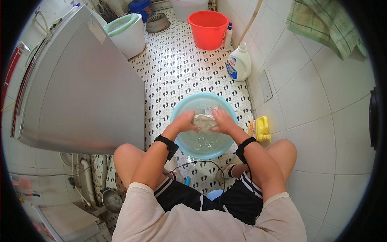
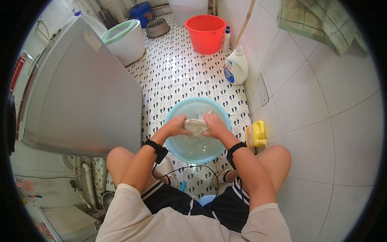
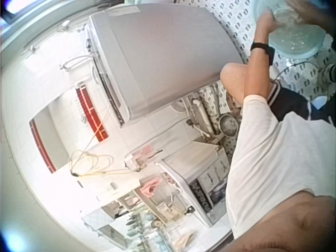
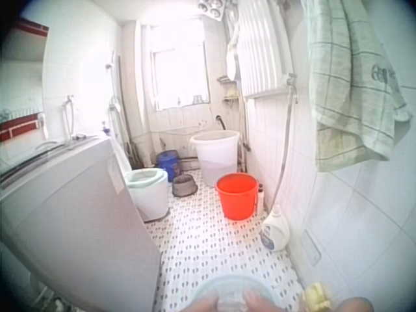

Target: The person is washing a white garment by hand in a basin of water, rubbing the fabric together and submerging it repeatedly.

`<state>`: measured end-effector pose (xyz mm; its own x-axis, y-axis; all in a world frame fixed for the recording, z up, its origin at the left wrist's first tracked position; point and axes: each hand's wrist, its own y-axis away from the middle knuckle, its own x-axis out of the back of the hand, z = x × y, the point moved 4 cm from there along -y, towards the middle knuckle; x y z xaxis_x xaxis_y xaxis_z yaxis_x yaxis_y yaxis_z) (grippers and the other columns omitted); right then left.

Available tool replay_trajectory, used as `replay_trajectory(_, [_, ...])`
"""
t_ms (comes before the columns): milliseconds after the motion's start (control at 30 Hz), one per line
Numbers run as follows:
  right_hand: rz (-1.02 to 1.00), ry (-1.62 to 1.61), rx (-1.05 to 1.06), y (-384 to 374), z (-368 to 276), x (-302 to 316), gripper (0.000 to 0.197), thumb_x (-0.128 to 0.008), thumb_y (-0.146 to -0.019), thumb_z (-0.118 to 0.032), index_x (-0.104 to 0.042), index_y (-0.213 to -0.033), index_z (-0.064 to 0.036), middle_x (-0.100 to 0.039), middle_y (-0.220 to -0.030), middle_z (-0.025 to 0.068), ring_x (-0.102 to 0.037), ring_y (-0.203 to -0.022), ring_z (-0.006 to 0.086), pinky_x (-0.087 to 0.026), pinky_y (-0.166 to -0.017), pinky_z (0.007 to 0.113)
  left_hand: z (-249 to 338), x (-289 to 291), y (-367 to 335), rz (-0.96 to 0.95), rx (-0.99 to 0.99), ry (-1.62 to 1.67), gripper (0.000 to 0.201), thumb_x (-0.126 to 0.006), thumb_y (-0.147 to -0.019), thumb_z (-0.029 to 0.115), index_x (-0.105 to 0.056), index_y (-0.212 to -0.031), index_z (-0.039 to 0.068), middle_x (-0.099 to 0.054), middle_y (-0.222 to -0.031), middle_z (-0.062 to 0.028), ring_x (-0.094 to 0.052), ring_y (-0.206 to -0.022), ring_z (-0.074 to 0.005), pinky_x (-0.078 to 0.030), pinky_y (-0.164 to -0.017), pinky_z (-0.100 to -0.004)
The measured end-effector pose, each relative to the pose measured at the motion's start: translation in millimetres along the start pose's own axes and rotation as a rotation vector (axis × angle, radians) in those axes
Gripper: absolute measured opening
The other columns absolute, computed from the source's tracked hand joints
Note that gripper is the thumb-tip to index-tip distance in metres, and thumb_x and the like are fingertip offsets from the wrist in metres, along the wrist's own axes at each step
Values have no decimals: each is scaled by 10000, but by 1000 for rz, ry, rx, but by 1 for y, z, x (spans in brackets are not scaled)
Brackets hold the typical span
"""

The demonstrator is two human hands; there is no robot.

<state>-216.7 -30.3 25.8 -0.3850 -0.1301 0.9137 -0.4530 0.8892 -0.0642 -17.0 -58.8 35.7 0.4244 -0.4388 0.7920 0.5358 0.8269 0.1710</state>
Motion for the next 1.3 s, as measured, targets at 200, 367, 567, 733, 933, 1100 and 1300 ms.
replay_trajectory(200, [-265,-115,-125,-3,7,-13,658,-852,-599,-366,-552,-1127,-111,-511,-1164,161,-479,-1094,365,-447,-900,441,-18,-22,-2,-319,132,-35,531,-798,-680,403,-617,-1076,99,-613,-1063,-193,-586,-980,-353,-476,-829,-396])
replay_trajectory(367, [-194,-49,-198,-1,9,-17,824,-879,-565,-341,-503,-1290,-230,-416,-1337,152,-415,-1210,371,-431,-973,469,-23,-37,7,-94,73,-307,919,-837,-627,393,-383,-1424,335,-394,-1385,-249,-482,-1174,-439,-429,-963,-485])
replay_trajectory(567, [-263,108,-244,-5,8,-42,1291,-922,-468,-263,-145,-1496,-345,-181,-1523,148,-283,-1324,452,-460,-956,527,-25,-64,4,-235,294,-296,1353,-916,-483,297,-36,-1509,363,-194,-1490,-308,-387,-1234,-552,-380,-1019,-541])
replay_trajectory(733, [-384,18,-232,-14,3,-58,1350,-907,-442,-191,-90,-1508,-321,-218,-1501,176,-416,-1233,460,-505,-882,528,-32,-76,1,-152,284,-144,1396,-911,-476,204,17,-1508,346,-217,-1474,-319,-430,-1212,-527,-431,-976,-522])
replay_trajectory(933, [-473,34,-232,-26,3,-81,1178,-850,-526,-154,-181,-1495,-159,-375,-1409,252,-503,-1169,436,-494,-909,489,-36,-89,-13,0,257,-183,1132,-755,-636,33,-79,-1507,290,-352,-1384,-302,-558,-1066,-461,-520,-834,-470])
replay_trajectory(1100, [-315,43,-170,-29,2,-91,965,-796,-615,-142,-301,-1443,-141,-474,-1306,226,-558,-1092,402,-507,-879,463,-39,-105,-24,48,255,-124,783,-594,-738,-23,-305,-1446,151,-473,-1245,-251,-605,-942,-415,-525,-756,-469])
replay_trajectory(1300, [-278,-15,-189,-36,3,-93,531,-678,-748,-109,-479,-1240,-105,-544,-1172,201,-587,-1045,383,-515,-832,469,-50,-117,-31,77,207,-147,467,-584,-778,37,-508,-1236,92,-564,-1109,-202,-621,-908,-377,-524,-765,-452])
